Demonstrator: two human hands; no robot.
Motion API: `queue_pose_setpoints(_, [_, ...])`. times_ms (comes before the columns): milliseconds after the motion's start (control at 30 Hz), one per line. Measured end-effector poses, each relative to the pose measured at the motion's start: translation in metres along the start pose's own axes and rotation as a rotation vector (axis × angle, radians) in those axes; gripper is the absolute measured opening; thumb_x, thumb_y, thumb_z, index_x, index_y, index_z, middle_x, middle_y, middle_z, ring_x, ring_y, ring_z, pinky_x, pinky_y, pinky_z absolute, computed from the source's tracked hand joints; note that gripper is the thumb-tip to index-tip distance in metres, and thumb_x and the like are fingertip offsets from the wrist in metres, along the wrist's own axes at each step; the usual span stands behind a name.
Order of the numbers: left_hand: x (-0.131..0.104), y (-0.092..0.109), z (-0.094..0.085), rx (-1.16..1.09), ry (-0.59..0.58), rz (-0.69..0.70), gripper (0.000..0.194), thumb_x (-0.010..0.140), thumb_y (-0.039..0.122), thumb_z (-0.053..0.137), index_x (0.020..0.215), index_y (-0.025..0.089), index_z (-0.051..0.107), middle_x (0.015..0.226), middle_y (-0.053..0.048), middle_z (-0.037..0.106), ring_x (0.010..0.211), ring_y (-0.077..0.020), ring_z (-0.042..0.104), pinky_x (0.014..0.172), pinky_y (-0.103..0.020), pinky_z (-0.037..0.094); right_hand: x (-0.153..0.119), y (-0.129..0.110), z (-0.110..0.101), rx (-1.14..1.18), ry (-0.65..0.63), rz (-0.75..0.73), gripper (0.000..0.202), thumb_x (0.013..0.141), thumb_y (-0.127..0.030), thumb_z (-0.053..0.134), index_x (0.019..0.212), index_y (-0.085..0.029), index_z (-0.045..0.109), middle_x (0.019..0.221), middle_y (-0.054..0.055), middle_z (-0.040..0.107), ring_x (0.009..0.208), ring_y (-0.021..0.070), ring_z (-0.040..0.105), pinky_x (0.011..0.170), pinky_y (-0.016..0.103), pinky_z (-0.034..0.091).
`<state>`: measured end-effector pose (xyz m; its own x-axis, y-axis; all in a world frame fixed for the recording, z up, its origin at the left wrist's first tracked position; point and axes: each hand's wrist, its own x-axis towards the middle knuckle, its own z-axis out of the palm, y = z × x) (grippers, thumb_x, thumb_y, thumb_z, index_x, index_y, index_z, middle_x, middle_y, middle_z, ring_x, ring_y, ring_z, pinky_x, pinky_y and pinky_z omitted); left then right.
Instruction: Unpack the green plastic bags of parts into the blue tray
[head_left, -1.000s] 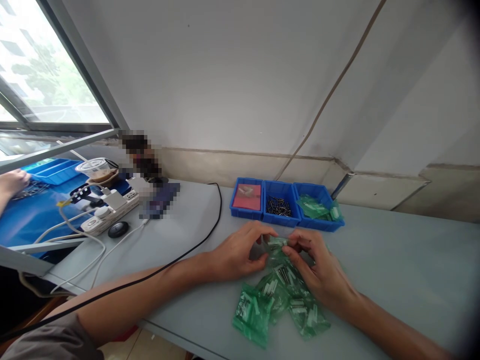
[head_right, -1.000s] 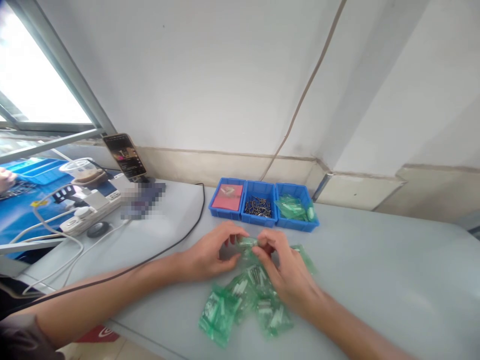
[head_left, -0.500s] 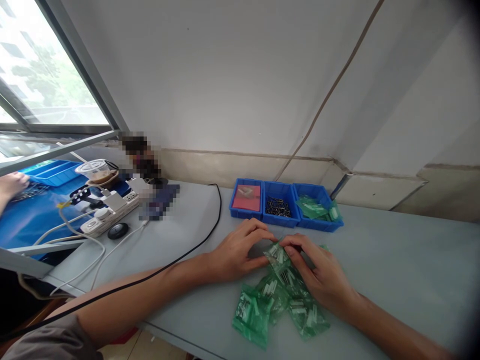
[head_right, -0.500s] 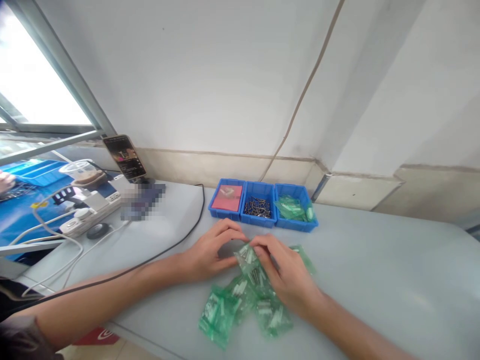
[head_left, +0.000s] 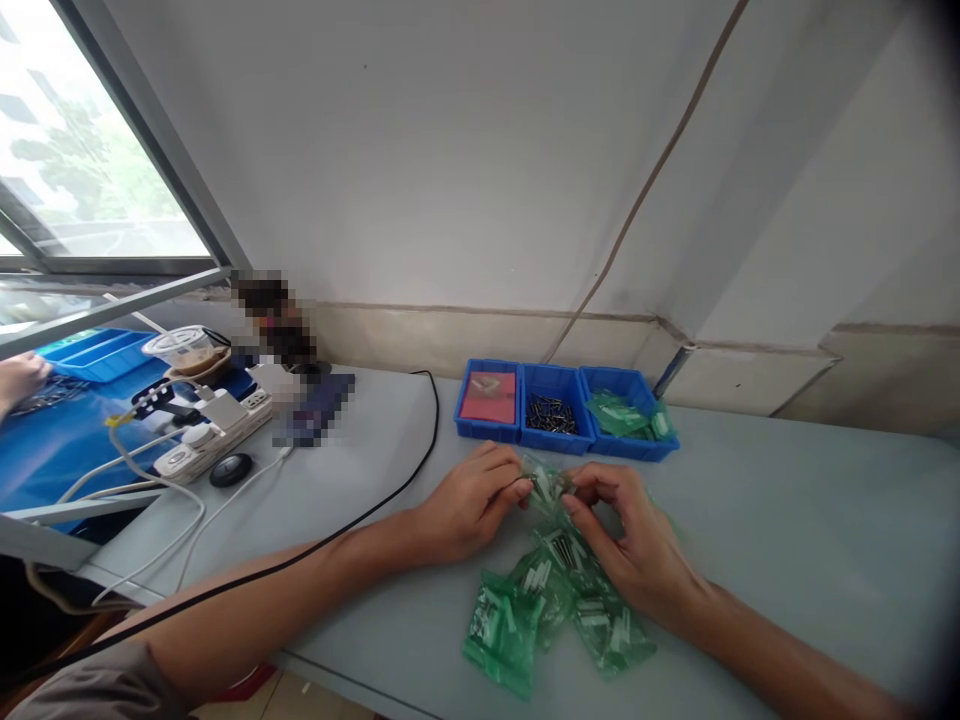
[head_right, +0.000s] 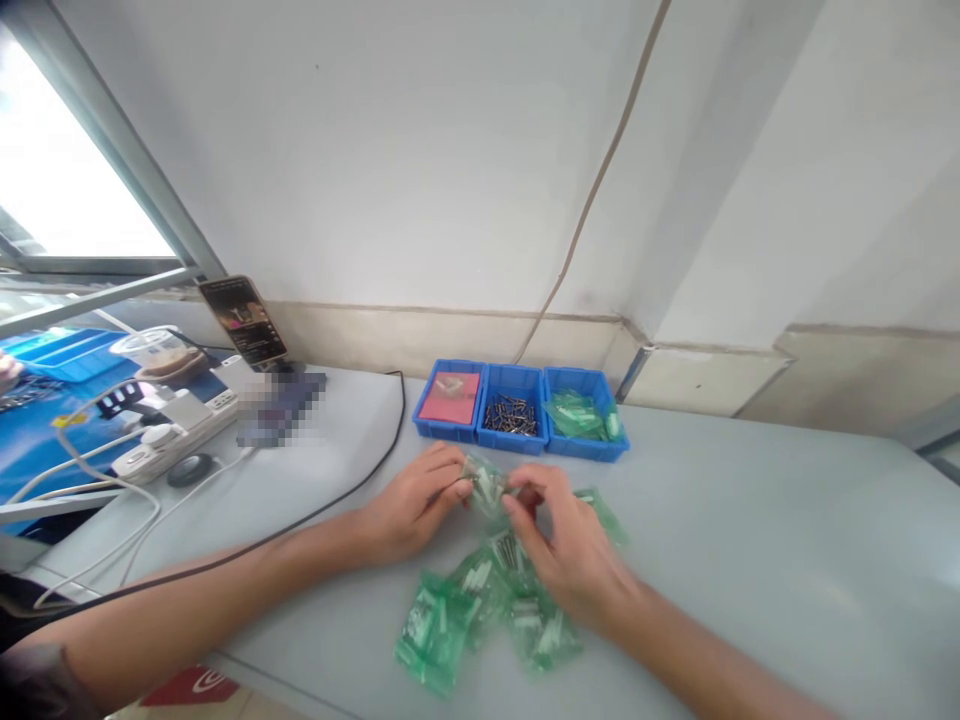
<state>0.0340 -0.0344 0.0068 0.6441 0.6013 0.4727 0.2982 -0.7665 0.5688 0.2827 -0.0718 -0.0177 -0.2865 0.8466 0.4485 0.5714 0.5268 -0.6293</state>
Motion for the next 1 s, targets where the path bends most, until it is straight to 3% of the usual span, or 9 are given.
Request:
queue_pose_setpoints(133, [0.001,-0.001,0.001,-0.022,-0.012,-0.016,0.046,0.117,0.034,0.029,0.086,0.017,0.058,0.089,-0.006,0.062,0.091,-0.0203,0.056,0.093,-0.035,0.044,0.004,-0.004,-0.002,-0.027,-0.040,-0.151,0.023,0.109,-0.018,0.046,0.124,-0.029,0.060,0.115,0.008,0.071,0.099,0.0234,0.073,0.083,0.035,0.060])
queue_pose_setpoints(233, [0.001,-0.002,0.001,-0.047,-0.043,-0.008,0.047,0.118,0.035,0.030,0.084,0.018,0.058,0.086,-0.005,0.062,0.089,-0.0195,0.056,0.092,-0.034,0.043,0.006,-0.006,-0.005,-0.042,-0.058,-0.161,0.028,0.104,-0.014,0.052,0.126,-0.030,0.061,0.114,0.007,0.069,0.091,0.0208,0.071,0.077,0.032,0.061])
queue_pose_setpoints(400, [0.000,-0.002,0.000,-0.034,-0.058,-0.006,0.050,0.118,0.039,0.030,0.082,0.018,0.059,0.084,-0.004,0.062,0.087,-0.0195,0.056,0.091,-0.034,0.043,0.006,-0.003,-0.005,-0.048,-0.041,-0.143,0.021,0.105,-0.016,0.052,0.115,-0.030,0.065,0.115,0.008,0.064,0.101,0.0224,0.069,0.077,0.031,0.059])
queue_pose_setpoints(500, [-0.001,-0.001,0.000,-0.051,-0.045,0.002,0.050,0.116,0.047,0.033,0.085,0.018,0.059,0.084,-0.005,0.063,0.084,-0.0195,0.055,0.086,-0.033,0.043,0.008,0.000,-0.002,0.048,0.051,-0.023,0.009,0.108,-0.028,0.054,0.106,-0.028,0.062,0.099,0.004,0.062,0.082,0.0193,0.065,0.072,0.032,0.056])
queue_pose_setpoints(567, [-0.003,0.000,0.002,-0.093,-0.094,0.044,0.047,0.111,0.056,0.046,0.087,0.018,0.059,0.083,-0.004,0.064,0.081,-0.0187,0.056,0.083,-0.032,0.044,0.011,0.001,0.000,0.182,0.168,0.112,0.009,0.109,-0.036,0.056,0.115,-0.029,0.058,0.082,-0.003,0.054,0.067,0.0168,0.058,0.063,0.029,0.053])
queue_pose_setpoints(667, [-0.005,0.000,0.008,-0.131,-0.180,0.189,0.056,0.093,0.074,0.067,0.086,0.019,0.058,0.083,-0.003,0.065,0.076,-0.0181,0.058,0.080,-0.032,0.044,0.016,0.001,0.000,0.395,0.330,0.243,0.027,0.105,-0.043,0.064,0.125,-0.032,0.050,0.070,-0.009,0.041,0.054,0.0143,0.049,0.051,0.025,0.047])
queue_pose_setpoints(733, [-0.006,0.000,0.013,-0.086,-0.203,0.247,0.067,0.080,0.085,0.071,0.085,0.020,0.058,0.080,-0.003,0.063,0.072,-0.0183,0.055,0.077,-0.033,0.044,0.018,0.001,-0.001,0.423,0.366,0.263,0.023,0.104,-0.046,0.065,0.115,-0.030,0.054,0.069,-0.009,0.046,0.051,0.0125,0.048,0.047,0.024,0.044])
queue_pose_setpoints(833, [-0.007,-0.003,0.016,0.023,-0.218,0.275,0.067,0.080,0.085,0.071,0.089,0.019,0.061,0.080,-0.004,0.062,0.075,-0.0199,0.057,0.075,-0.032,0.044,0.019,0.003,-0.003,0.364,0.384,0.293,0.025,0.106,-0.051,0.060,0.109,-0.027,0.063,0.080,-0.002,0.061,0.053,0.0117,0.053,0.048,0.025,0.047])
queue_pose_setpoints(1000, [-0.007,-0.007,0.013,0.180,-0.161,0.196,0.043,0.103,0.061,0.063,0.096,0.018,0.064,0.089,-0.004,0.067,0.081,-0.0189,0.061,0.079,-0.031,0.045,0.021,0.010,0.000,0.470,0.458,0.276,0.041,0.104,-0.051,0.063,0.139,-0.032,0.058,0.127,0.009,0.070,0.068,0.0148,0.062,0.049,0.026,0.050])
